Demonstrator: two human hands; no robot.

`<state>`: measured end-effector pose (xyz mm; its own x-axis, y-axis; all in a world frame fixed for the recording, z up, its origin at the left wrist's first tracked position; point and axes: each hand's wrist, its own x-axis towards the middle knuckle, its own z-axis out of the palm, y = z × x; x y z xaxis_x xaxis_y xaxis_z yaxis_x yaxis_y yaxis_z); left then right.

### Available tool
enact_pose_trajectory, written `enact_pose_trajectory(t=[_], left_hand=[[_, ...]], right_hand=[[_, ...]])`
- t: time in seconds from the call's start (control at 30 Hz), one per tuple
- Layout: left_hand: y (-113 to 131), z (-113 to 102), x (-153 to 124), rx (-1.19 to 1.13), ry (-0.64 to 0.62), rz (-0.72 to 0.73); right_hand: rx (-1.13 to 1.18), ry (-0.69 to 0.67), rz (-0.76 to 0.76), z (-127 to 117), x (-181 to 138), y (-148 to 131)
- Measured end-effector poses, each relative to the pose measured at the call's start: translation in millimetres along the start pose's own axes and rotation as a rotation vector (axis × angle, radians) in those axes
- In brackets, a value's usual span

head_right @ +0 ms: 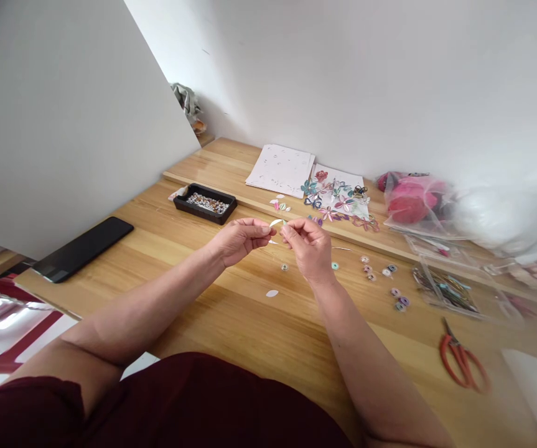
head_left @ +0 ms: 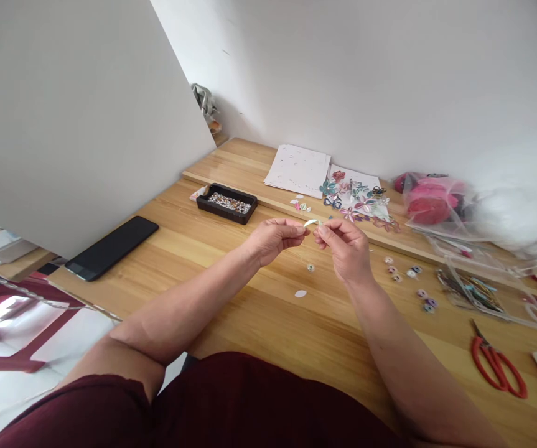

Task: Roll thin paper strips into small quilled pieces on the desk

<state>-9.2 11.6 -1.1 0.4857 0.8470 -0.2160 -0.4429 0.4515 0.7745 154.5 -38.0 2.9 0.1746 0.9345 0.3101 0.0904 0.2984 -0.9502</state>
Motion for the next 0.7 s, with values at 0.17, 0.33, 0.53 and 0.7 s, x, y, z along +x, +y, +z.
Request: enact_pose_trajectory(t=[0.17, 0.33, 0.53, 0.7], left_hand=[[-1.6, -0.6, 1.0, -0.010, -0.005, 0.006], [-1.9, -1.9, 2.5, -0.013, 0.007, 0.014], [-0.3, -0.9, 2.6, -0.035, 0.016, 0.017], [-0.1, -0.3, 2.3, -0.035, 0.011, 0.018]], right_hand=[[0.128, 0.048, 0.078, 6.9, -0.9, -0.7], [0.173, -0.021, 0.167, 3.1, 0.5, -1.6], [0.233, -0.079, 0.196, -0.4, 0.4, -2.1], [0.174, -0.055, 0.125, 2.3, -0.2, -0.2]])
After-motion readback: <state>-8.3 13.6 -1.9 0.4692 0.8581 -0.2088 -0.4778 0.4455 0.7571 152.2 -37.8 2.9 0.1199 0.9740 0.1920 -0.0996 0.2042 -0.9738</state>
